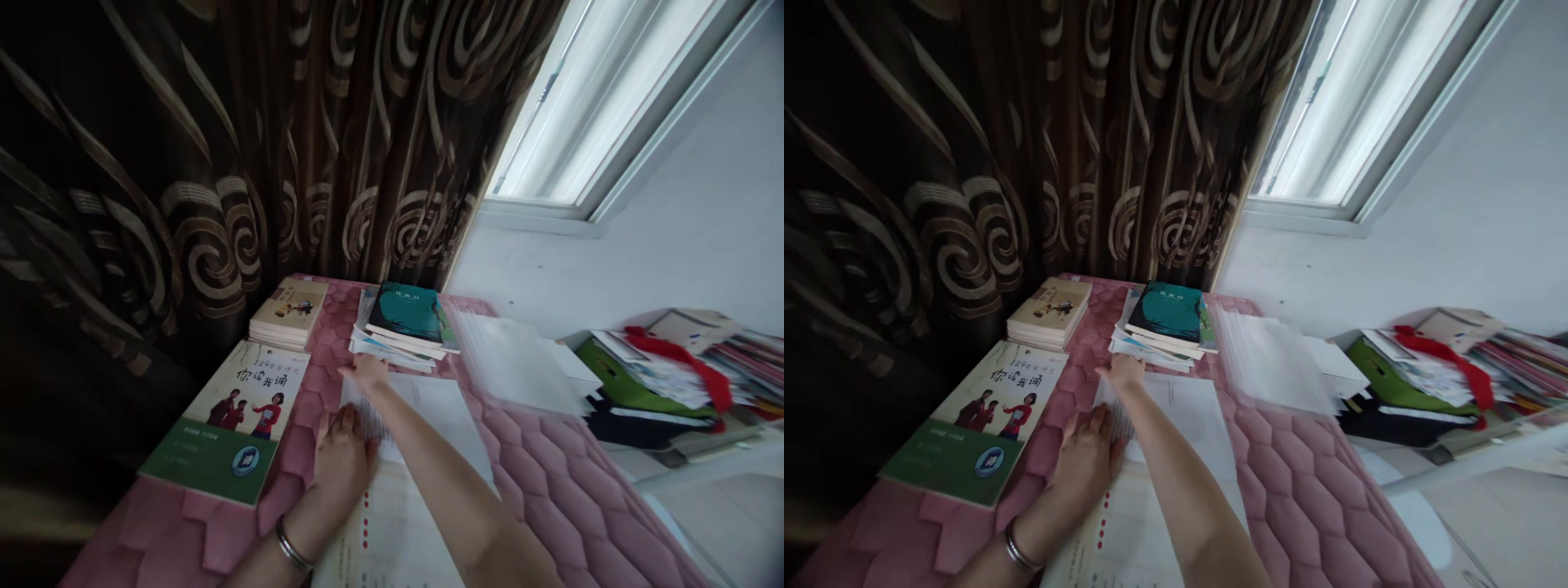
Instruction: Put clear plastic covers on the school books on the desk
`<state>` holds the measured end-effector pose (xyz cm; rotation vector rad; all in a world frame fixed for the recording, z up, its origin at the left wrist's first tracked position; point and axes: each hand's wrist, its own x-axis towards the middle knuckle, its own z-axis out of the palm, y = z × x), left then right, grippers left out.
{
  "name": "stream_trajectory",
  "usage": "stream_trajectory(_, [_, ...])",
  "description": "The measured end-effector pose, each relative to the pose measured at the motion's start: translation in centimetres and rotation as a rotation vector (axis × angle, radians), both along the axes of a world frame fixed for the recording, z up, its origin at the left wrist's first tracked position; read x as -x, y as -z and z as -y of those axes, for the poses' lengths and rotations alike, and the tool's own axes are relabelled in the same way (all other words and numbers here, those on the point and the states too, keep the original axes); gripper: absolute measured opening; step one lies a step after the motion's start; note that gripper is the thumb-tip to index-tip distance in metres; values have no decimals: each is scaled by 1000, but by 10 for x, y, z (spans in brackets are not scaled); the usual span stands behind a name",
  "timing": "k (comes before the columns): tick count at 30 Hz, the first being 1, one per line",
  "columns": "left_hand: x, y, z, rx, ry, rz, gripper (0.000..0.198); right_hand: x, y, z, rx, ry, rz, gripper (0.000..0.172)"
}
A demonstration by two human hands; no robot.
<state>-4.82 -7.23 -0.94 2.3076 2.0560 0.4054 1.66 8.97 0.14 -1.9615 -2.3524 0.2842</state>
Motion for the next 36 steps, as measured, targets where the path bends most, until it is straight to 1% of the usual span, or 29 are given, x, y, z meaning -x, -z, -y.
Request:
stream_trajectory(3, [1,1,1,-19,15,-8,43,5,2,0,-42,39,-6,49])
stream_trajectory(6, [2,0,0,-15,22,-22,42,5,3,14,-100,22,-26,45])
stream_trajectory(8, [2,-2,-1,-7,27,-33,40,-1,4,28,-131,-30,-46,42])
stream_trajectory(10, [3,-4,0,-14,32,-50,40,-15,6,45,-136,-119,-65,39])
stream_trajectory(12, [3,-6,0,-30,37,-67,39,-38,10,61,-126,-256,-99,38])
stream_trajectory(14, [3,-5,0,-46,42,-84,40,-70,16,76,-125,-405,-167,41])
stream_trajectory(15, [3,-5,0,-51,44,-94,40,-88,19,83,-130,-452,-208,41])
stream_trajectory(16, [3,-4,0,-56,45,-105,40,-108,22,89,-135,-449,-237,40])
stream_trajectory(20, [2,-3,0,-61,43,-137,42,-178,31,112,-146,-293,-236,40])
stream_trajectory(22, [2,-3,0,-54,44,-154,43,-200,34,122,-144,-254,-219,41])
stream_trajectory(23, [2,-3,0,-50,45,-165,43,-206,35,125,-147,-245,-218,42])
stream_trajectory(25, [1,-3,-2,-46,44,-185,44,-209,36,130,-154,-227,-231,43])
stream_trajectory(27, [-3,-3,-3,-31,31,-205,44,-206,37,133,-160,-203,-259,44])
stream_trajectory(29, [-12,-5,-5,5,30,-218,44,-200,39,134,-161,-185,-289,45])
stream_trajectory(31, [-27,-8,-6,47,83,-200,44,-195,41,134,-167,-166,-319,46])
stream_trajectory(34, [-57,-13,-4,98,224,-121,45,-192,45,134,-199,-133,-344,46])
stream_trajectory(36, [-73,-12,-2,111,261,-84,46,-191,46,135,-224,-129,-346,46])
